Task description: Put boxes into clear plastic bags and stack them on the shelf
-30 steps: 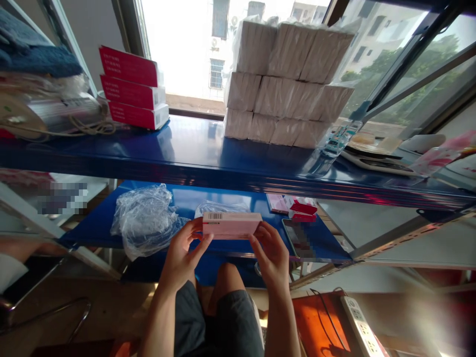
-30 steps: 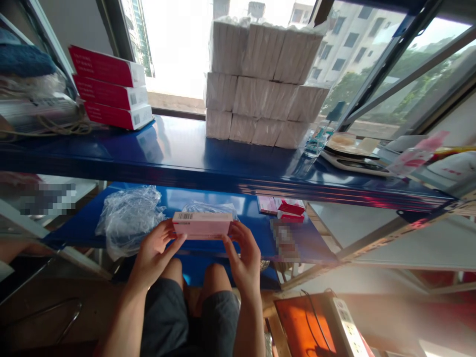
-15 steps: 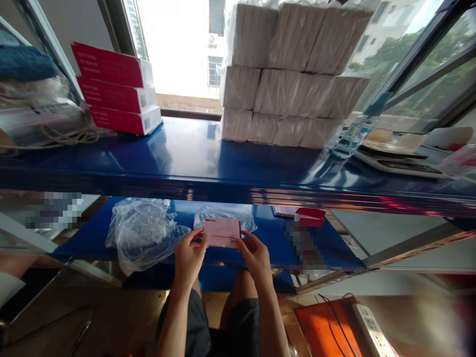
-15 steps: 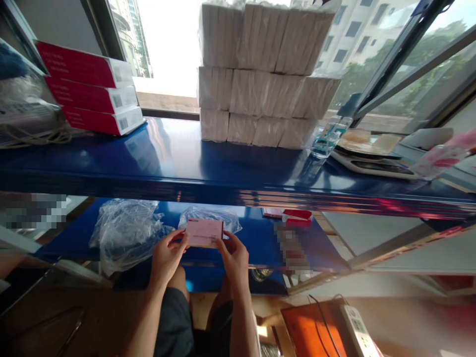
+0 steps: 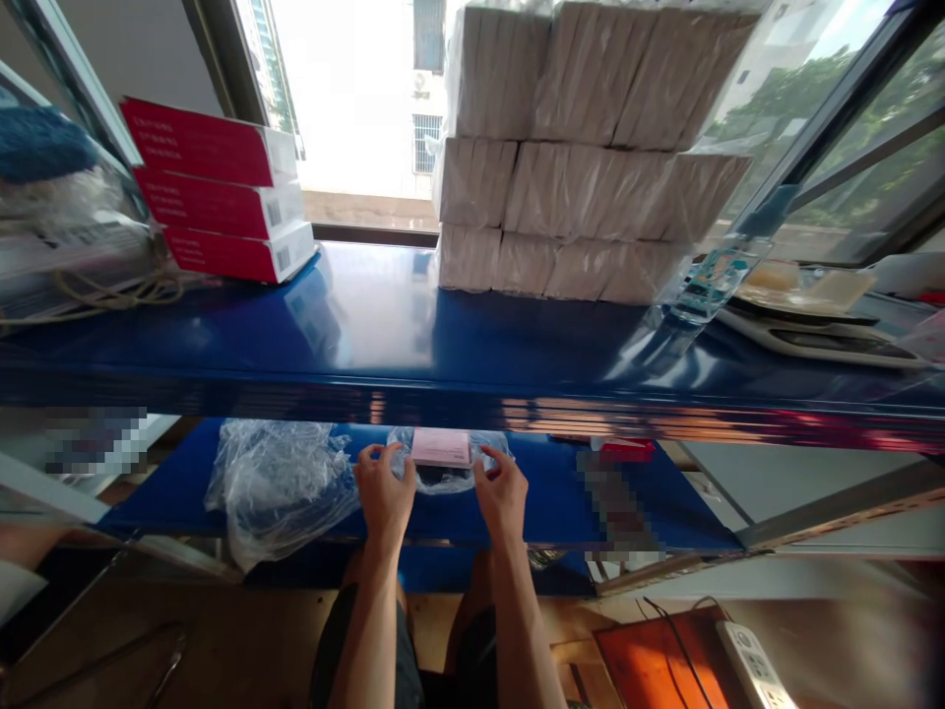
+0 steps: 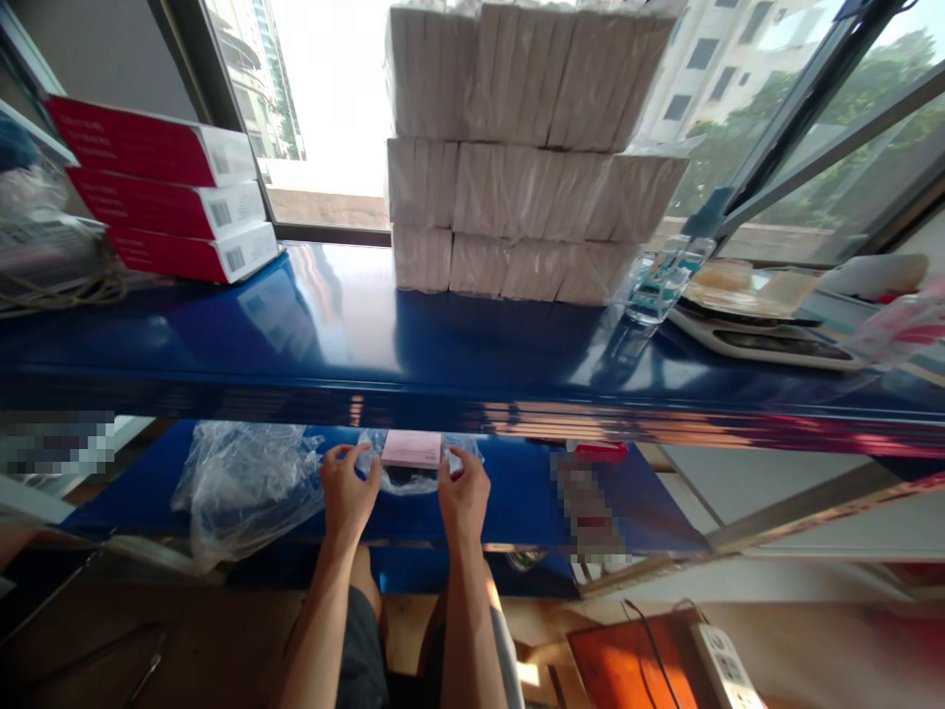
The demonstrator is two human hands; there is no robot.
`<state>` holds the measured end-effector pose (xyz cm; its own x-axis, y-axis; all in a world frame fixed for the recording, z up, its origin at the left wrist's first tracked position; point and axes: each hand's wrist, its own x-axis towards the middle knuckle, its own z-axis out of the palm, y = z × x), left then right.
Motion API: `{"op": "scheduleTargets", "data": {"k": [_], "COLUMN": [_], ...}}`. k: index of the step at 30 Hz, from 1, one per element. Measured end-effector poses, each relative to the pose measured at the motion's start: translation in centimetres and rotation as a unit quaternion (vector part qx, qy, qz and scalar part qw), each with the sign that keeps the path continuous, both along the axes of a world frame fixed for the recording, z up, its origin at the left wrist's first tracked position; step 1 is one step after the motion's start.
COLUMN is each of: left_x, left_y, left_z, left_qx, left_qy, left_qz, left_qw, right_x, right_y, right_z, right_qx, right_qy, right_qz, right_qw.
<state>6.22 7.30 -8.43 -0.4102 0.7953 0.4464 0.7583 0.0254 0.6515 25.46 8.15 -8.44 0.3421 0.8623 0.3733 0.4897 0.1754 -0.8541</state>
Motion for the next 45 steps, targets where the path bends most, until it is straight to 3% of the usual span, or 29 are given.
{"op": "scheduleTargets", "data": {"k": [2,4,8,13,18,24,27,30,34,39,42,45], "left_x": [-0.5,-1.0,-1.4,-1.7,-2.3,-3.6,-3.7,-3.3,-3.1,-3.4,-3.3,-2.7], "left_y": [-0.2,-0.3,-0.1,0.4,0.6,-0.1,-0.6,-0.9,-0.9,-0.6,-0.6,-0.6], "left_z": [-0.5,-0.8,-1.1,-0.8,1.0,3.2,3.6,4.1,4.9,6.3,7.2,7.8], "left_qx": [-0.006,-0.040,-0.078,-0.035,-0.003,-0.046,-0.047,-0.001,0.071,0.090,0.088,0.035], "left_qy": [-0.012,-0.038,-0.071,-0.120,-0.174,-0.183,-0.183,-0.210,-0.270,-0.365,-0.335,-0.300], "left_qz": [0.007,-0.023,-0.052,-0.033,0.011,0.042,0.022,-0.021,-0.055,-0.103,-0.191,-0.309], "left_qw": [1.000,0.998,0.993,0.992,0.985,0.981,0.982,0.977,0.959,0.921,0.918,0.902], "right_x": [0.9,1.7,2.1,1.2,1.3,1.5,1.7,2.1,2.8,3.4,3.6,3.5], "right_y": [0.2,0.7,2.1,2.6,2.6,2.3,2.2,2.1,1.8,0.6,-0.2,-0.8], "right_z": [-0.3,-0.5,-1.7,-2.9,-2.7,-2.5,-2.5,-2.2,-0.9,2.7,4.7,6.5], "right_qx": [0.013,-0.007,-0.062,-0.026,-0.026,-0.015,-0.002,0.014,0.029,0.039,0.059,0.067], "right_qy": [-0.008,-0.009,0.024,0.010,0.033,0.082,0.123,0.155,0.197,0.208,0.195,0.129], "right_qz": [-0.077,-0.102,-0.055,-0.026,-0.041,-0.035,-0.025,0.021,0.058,0.095,0.149,0.219], "right_qw": [0.997,0.995,0.996,0.999,0.998,0.996,0.992,0.988,0.978,0.973,0.968,0.965]}}
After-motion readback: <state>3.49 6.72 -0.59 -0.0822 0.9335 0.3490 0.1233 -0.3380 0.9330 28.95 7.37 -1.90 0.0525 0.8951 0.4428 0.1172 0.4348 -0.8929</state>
